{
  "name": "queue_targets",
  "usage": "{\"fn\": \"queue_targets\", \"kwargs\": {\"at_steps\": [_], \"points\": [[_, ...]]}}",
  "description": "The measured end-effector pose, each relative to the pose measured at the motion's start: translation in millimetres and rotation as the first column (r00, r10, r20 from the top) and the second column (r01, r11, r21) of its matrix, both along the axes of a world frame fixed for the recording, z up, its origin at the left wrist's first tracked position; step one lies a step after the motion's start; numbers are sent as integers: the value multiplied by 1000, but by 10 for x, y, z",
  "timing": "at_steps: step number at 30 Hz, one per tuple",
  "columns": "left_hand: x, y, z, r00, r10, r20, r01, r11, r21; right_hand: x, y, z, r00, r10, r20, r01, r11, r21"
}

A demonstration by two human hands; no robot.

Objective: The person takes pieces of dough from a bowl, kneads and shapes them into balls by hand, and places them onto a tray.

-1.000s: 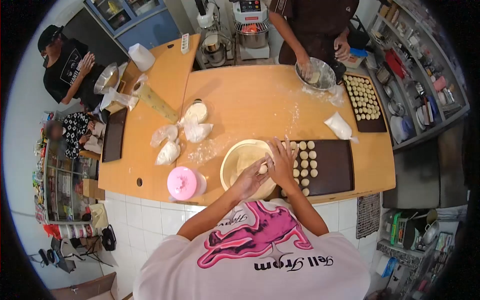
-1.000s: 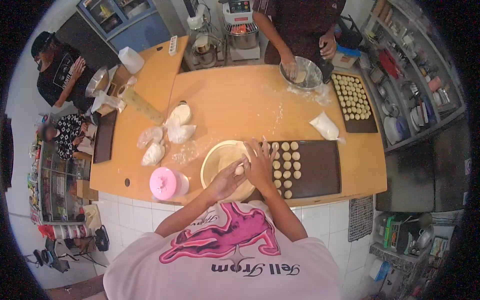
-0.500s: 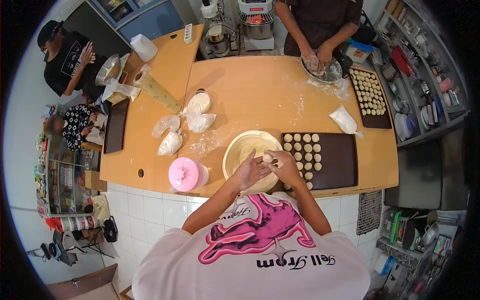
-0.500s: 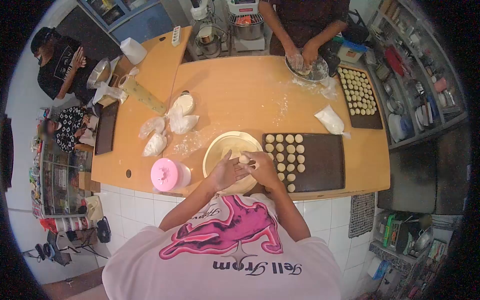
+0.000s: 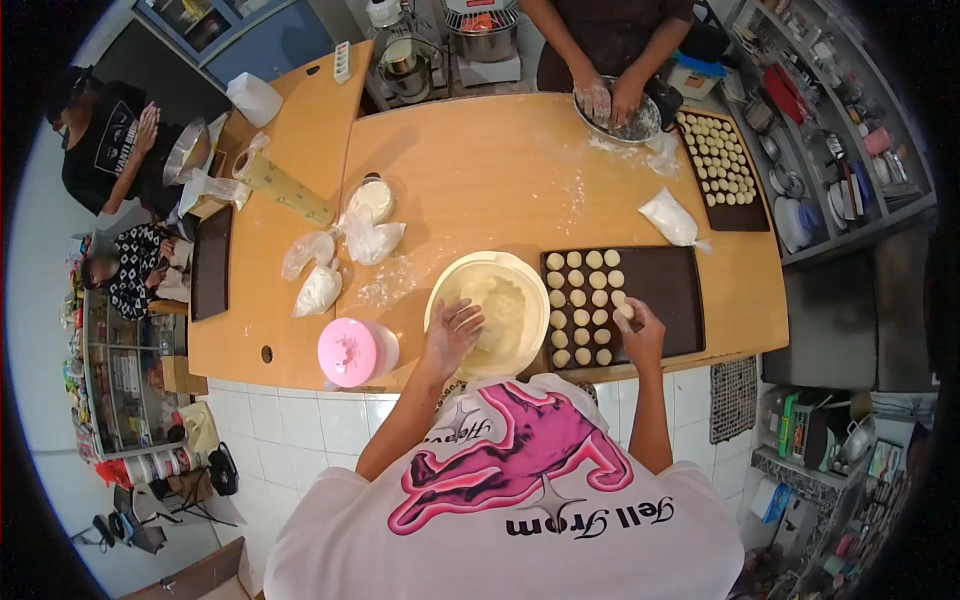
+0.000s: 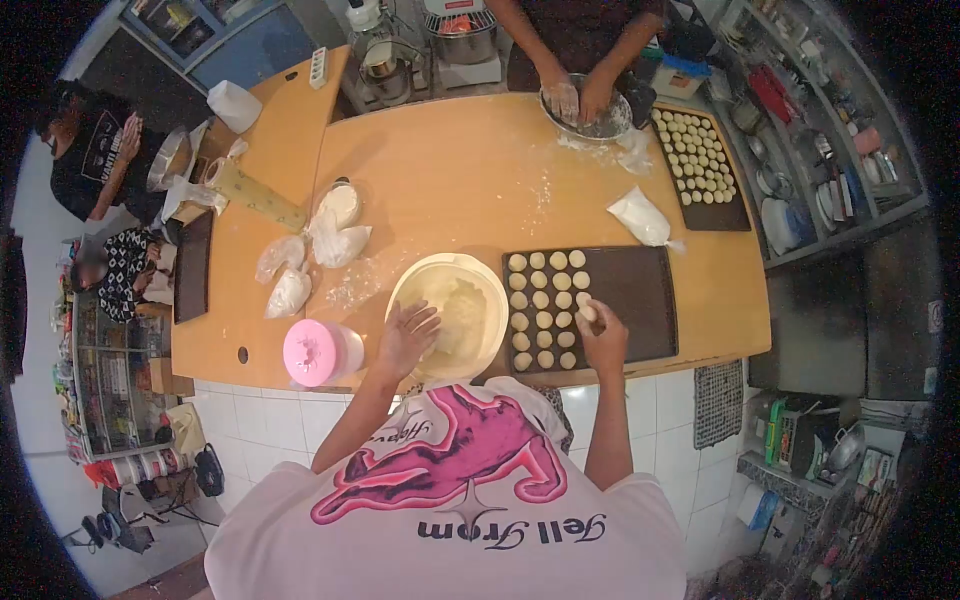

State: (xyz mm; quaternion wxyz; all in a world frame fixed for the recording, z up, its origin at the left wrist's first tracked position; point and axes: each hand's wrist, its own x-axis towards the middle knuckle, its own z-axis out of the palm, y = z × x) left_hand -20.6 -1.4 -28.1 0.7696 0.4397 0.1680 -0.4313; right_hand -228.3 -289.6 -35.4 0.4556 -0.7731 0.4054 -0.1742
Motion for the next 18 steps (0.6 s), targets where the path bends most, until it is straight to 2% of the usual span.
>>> {"fn": "queue_targets", "kwargs": {"at_steps": [1, 4, 7, 10, 13, 18], "points": [[1, 0, -1, 1000, 11, -3, -11, 1000, -5, -63, -22, 61, 999, 41, -22, -43, 995, -92], [-2, -27, -2, 1000, -3, 9, 3, 1000, -2, -238, -81, -34, 989, 134, -61, -143, 976, -163], [0, -49, 1, 1000, 5, -8, -5, 1000, -13, -308, -24, -173, 989, 116, -95, -131, 976, -174], [15, -62, 22, 992, 61, -113, -66, 997, -40, -357, 18, -272, 976, 128, -179, -162, 968, -192], [12, -67, 10, 987, 91, -130, -95, 995, -21, -376, 65, -262, 977, 104, -188, -130, 982, -135], [12, -50, 30, 984, 93, -152, -100, 994, -38, -426, 43, -345, 967, 104, -231, -149, 971, -189]]}}
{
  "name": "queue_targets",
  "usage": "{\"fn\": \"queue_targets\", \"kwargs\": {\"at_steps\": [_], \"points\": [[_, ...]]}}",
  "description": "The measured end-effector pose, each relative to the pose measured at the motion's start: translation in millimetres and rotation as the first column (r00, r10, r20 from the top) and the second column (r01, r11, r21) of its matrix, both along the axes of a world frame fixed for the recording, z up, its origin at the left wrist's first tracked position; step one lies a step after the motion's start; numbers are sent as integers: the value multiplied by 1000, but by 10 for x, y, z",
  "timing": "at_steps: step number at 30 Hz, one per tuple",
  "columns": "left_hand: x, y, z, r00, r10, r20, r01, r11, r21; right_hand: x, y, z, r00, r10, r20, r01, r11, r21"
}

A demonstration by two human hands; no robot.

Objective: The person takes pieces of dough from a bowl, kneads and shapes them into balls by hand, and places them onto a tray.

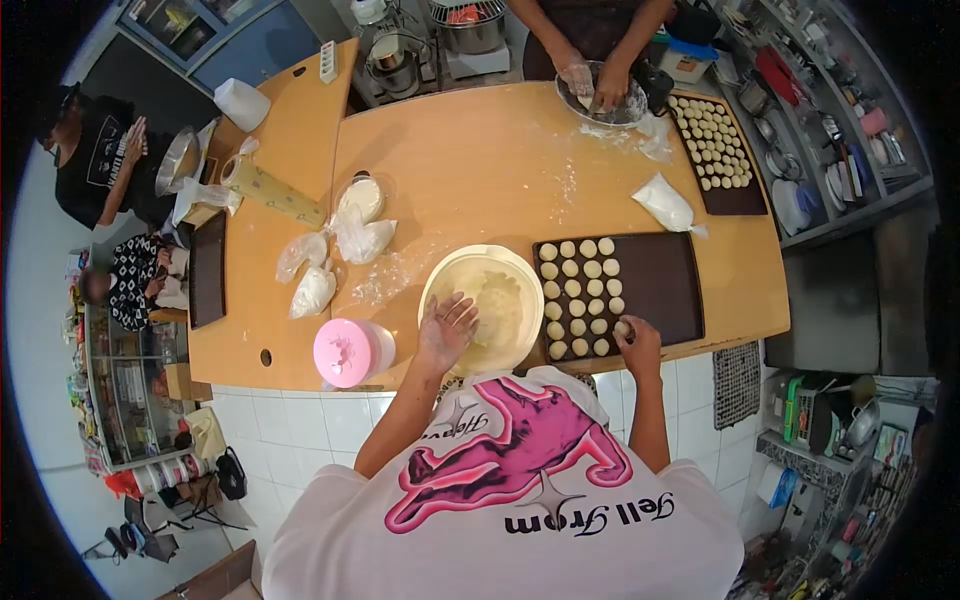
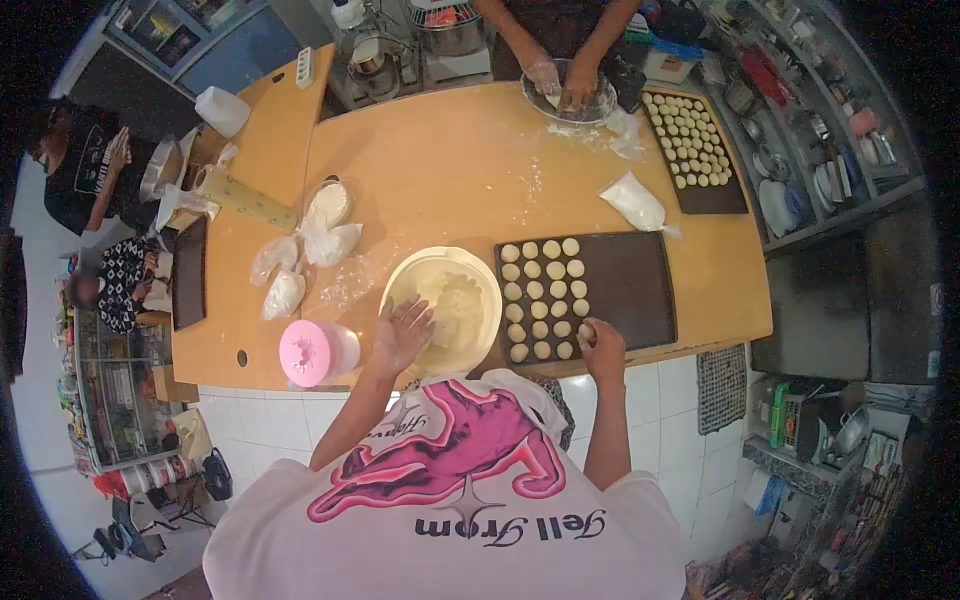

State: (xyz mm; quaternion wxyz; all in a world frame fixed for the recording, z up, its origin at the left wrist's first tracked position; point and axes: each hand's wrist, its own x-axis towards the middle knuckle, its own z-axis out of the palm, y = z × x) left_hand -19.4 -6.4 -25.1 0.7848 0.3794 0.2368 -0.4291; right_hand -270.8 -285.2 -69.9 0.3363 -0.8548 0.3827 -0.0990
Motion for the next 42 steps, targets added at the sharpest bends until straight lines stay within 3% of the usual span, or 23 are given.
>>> {"fn": "queue_targets", "kwargs": {"at_steps": [13, 16, 25, 28, 34, 40, 42], "points": [[5, 34, -88, 1000, 15, 5, -15, 1000, 18, 36, -17, 10, 997, 55, -54, -59, 996, -63], [2, 52, -103, 1000, 12, 8, -12, 1000, 8, 22, -28, -64, 994, 98, 50, -87, 976, -197], [-17, 38, -72, 1000, 9, 25, -9, 1000, 14, 14, -20, -66, 997, 80, 23, -75, 983, -170], [-29, 37, -26, 999, 29, 14, -29, 1000, -5, 19, -12, 15, 998, 50, -42, -52, 998, -37], [-25, 60, -28, 999, 41, -9, -41, 999, -30, 20, 5, 21, 995, 75, -66, -83, 988, -127], [-35, 51, -7, 1000, 23, 13, -23, 1000, -16, 39, 25, 155, 987, 88, -137, -99, 992, -79], [-17, 51, 19, 999, 44, 17, -44, 999, -9, 64, 21, 380, 995, 99, -29, -102, 972, -209]]}}
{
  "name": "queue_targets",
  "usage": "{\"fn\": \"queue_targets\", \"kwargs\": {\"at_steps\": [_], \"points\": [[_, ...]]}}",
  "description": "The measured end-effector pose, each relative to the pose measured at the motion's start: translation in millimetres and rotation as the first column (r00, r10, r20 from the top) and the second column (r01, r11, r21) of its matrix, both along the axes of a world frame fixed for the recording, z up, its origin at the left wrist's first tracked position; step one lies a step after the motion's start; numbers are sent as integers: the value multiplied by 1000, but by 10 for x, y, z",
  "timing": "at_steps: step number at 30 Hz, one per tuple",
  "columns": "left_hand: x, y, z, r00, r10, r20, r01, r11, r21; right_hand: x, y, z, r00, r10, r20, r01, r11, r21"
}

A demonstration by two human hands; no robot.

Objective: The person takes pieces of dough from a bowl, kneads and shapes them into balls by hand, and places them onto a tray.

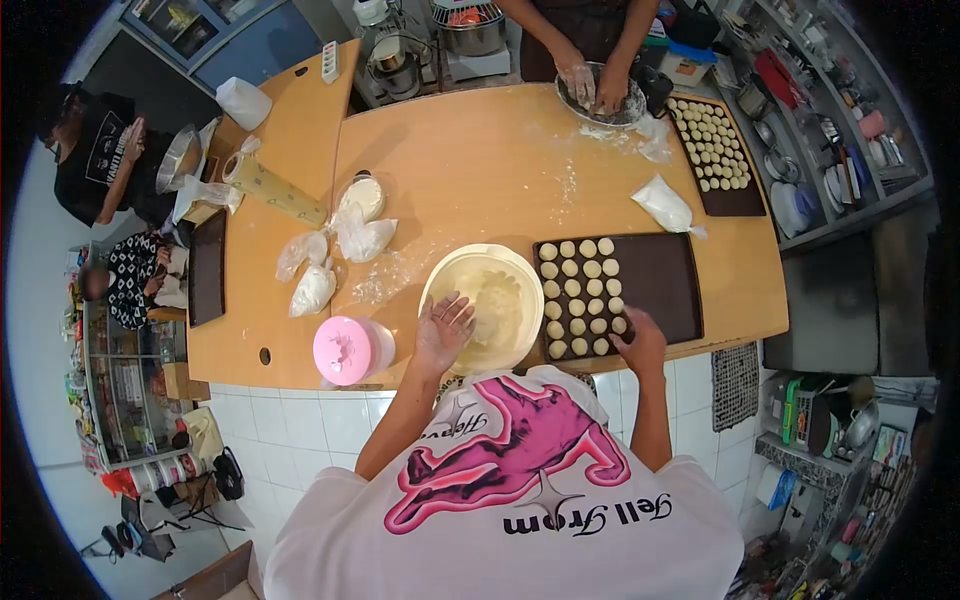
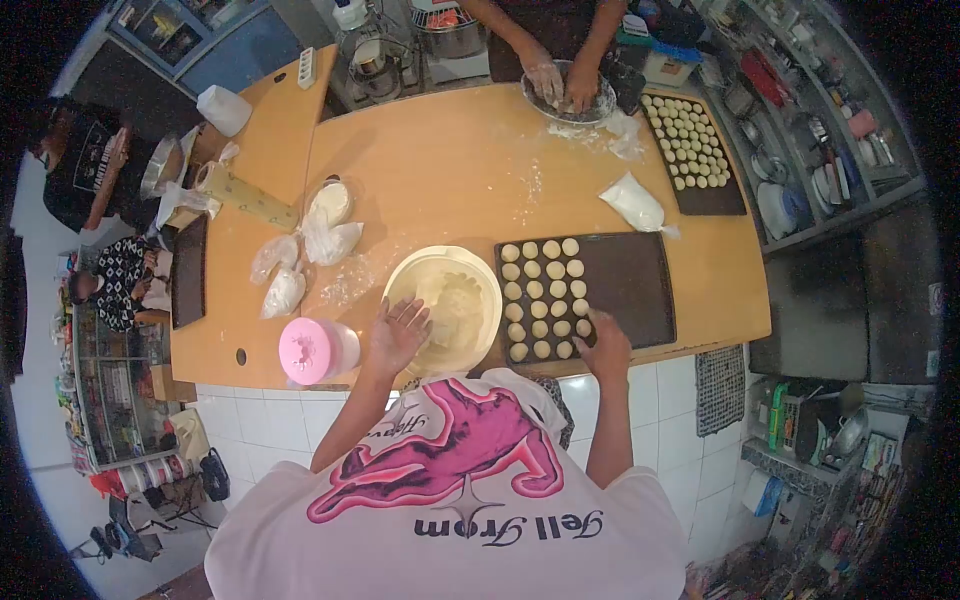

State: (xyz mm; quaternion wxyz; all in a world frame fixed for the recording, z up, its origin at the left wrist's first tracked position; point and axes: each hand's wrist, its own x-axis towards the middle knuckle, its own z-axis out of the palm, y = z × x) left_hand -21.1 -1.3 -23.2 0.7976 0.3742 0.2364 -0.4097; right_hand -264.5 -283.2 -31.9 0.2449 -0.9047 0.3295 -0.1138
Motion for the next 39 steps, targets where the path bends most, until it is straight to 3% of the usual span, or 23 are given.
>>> {"fn": "queue_targets", "kwargs": {"at_steps": [3, 6, 9, 13, 14, 17, 19, 22, 25, 31, 34, 35, 37, 39], "points": [[29, 28, 78, 995, 6, 101, -9, 1000, 30, 130, -93, 541, 962, 32, 270, 31, 974, -225], [65, -6, 187, 963, -42, 267, 15, 995, 103, 283, -177, 1082, 862, -73, 502, 136, 987, -91], [143, -54, 200, 836, -192, 515, 26, 950, 311, 424, -235, 1249, 836, 1, 549, 96, 984, -147], [232, 42, 226, 509, -411, 757, -96, 846, 524, 791, -1, 996, 873, 121, 472, -97, 993, -74], [246, 80, 255, 433, -470, 769, -151, 804, 576, 930, 159, 833, 839, 168, 517, -206, 978, 16], [247, 170, 317, 222, -629, 745, -276, 692, 667, 1260, 671, 513, 817, 465, 340, -562, 775, 290], [230, 227, 287, 178, -635, 751, -279, 700, 658, 1498, 946, 248, 635, 700, 326, -772, 563, 294], [183, 263, 246, 186, -601, 777, -288, 723, 628, 1727, 1312, 13, 473, 855, 215, -879, 474, 51], [141, 277, 208, 209, -565, 798, -265, 753, 603, 1852, 1471, -147, 355, 931, 84, -935, 353, 41], [104, 288, 204, 239, -563, 791, -204, 767, 608, 1974, 1441, -316, 331, 930, 157, -943, 325, 68], [94, 294, 9, 255, -471, 845, -81, 860, 504, 1959, 1432, -404, 440, 860, 257, -897, 437, 74], [83, 298, -78, 269, -416, 869, -35, 897, 440, 1944, 1412, -407, 522, 794, 312, -853, 484, 194], [74, 303, -216, 216, -497, 840, 74, 866, 494, 1918, 1371, -363, 678, 630, 380, -732, 527, 431], [67, 264, -231, 118, -591, 798, 109, 807, 581, 1935, 1317, -364, 751, 534, 390, -655, 524, 544]]}}
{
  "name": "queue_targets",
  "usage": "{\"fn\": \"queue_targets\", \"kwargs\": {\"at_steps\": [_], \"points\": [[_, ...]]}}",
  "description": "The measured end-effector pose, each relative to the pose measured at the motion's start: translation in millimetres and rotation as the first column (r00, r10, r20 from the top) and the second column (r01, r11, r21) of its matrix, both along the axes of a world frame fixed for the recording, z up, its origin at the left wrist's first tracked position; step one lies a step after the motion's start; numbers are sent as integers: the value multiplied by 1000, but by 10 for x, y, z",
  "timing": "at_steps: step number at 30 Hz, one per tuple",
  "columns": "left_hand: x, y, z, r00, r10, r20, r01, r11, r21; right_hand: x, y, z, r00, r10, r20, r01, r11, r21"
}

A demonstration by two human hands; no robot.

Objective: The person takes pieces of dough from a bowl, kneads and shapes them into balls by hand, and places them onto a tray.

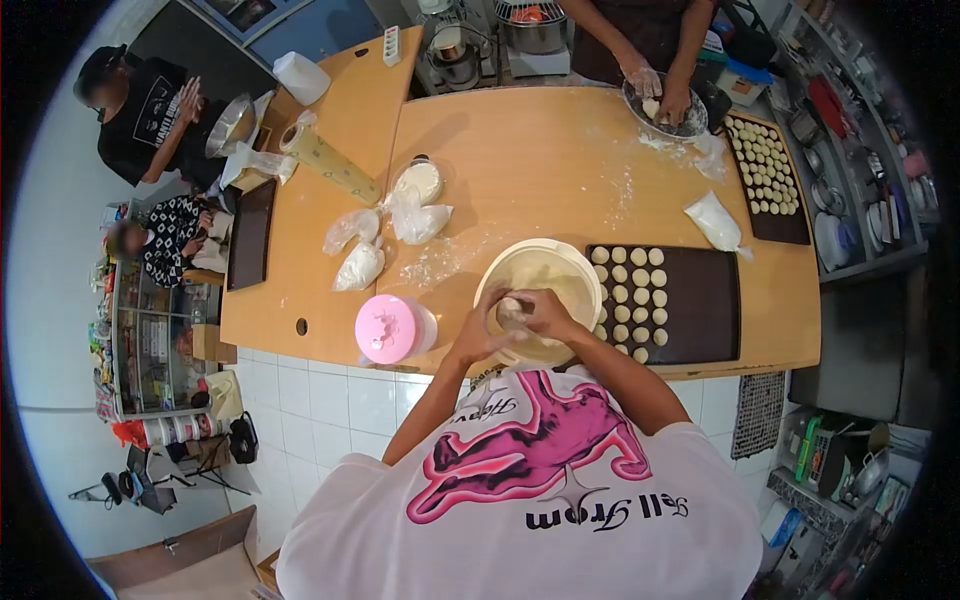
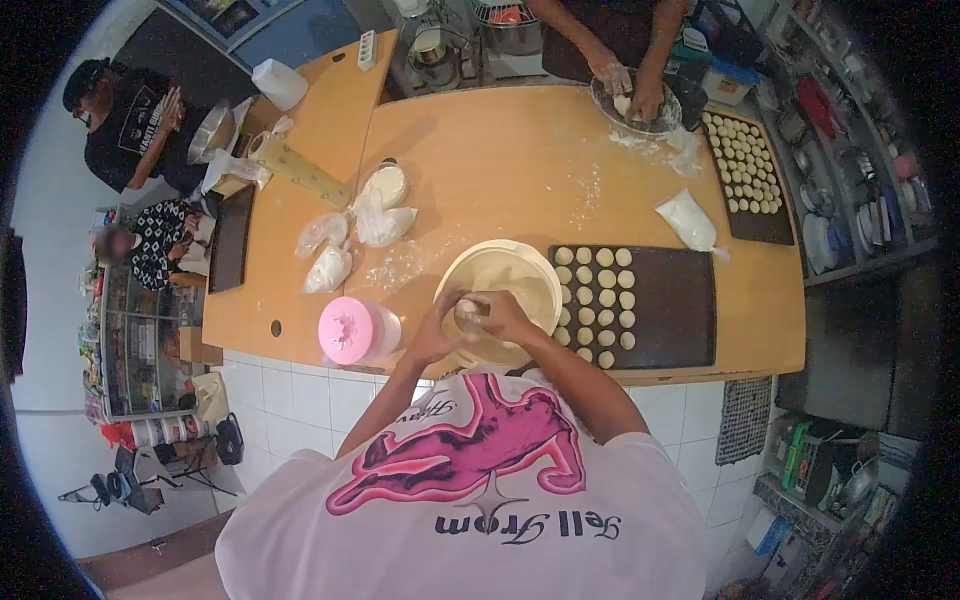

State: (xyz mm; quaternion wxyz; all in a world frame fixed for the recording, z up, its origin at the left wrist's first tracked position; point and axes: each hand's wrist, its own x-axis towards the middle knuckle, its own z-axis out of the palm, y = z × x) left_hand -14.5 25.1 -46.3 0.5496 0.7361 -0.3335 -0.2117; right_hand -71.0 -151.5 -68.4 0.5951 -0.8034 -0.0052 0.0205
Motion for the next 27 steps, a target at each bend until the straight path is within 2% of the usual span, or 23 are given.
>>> {"fn": "queue_targets", "kwargs": {"at_steps": [2, 5, 8, 11, 14, 17, 20, 23, 24, 26, 27], "points": [[-28, -92, 107, 990, -53, 131, 36, 991, 129, -13, -50, 66, 990, -33, -138, 48, 993, 106], [-40, -190, 197, 992, -11, 129, -26, 960, 278, -23, -37, -19, 992, -123, 19, 120, 986, 115], [-32, -233, 92, 961, 34, 273, -142, 913, 383, -30, -39, -25, 988, -151, -37, 155, 976, 154], [41, -257, 14, 979, -85, 185, 24, 951, 309, -61, -39, 142, 991, -128, 31, 123, 983, 133], [-36, -342, 92, 977, 46, -208, -61, 996, -63, -87, -33, 379, 960, -101, 262, 136, 984, -119], [-123, -429, 94, 947, 135, -291, -181, 974, -136, -102, -19, 413, 911, -156, 382, 251, 944, -213], [-85, -385, -157, 960, 125, -249, -146, 987, -64, -47, -109, 312, 893, -70, 445, 243, 907, -344], [-75, -447, -45, 965, 176, -194, -189, 981, -53, 23, -269, 389, 838, -275, 472, 393, 904, -171], [-83, -485, -6, 962, 202, -181, -220, 972, -81, 17, -378, 343, 824, -280, 492, 424, 881, -209], [-101, -555, 45, 954, 255, -156, -276, 951, -138, -74, -571, 223, 803, -374, 463, 553, 757, -348], [-102, -542, 32, 958, 255, -133, -269, 957, -105, -101, -615, 223, 785, -421, 453, 604, 680, -415]]}}
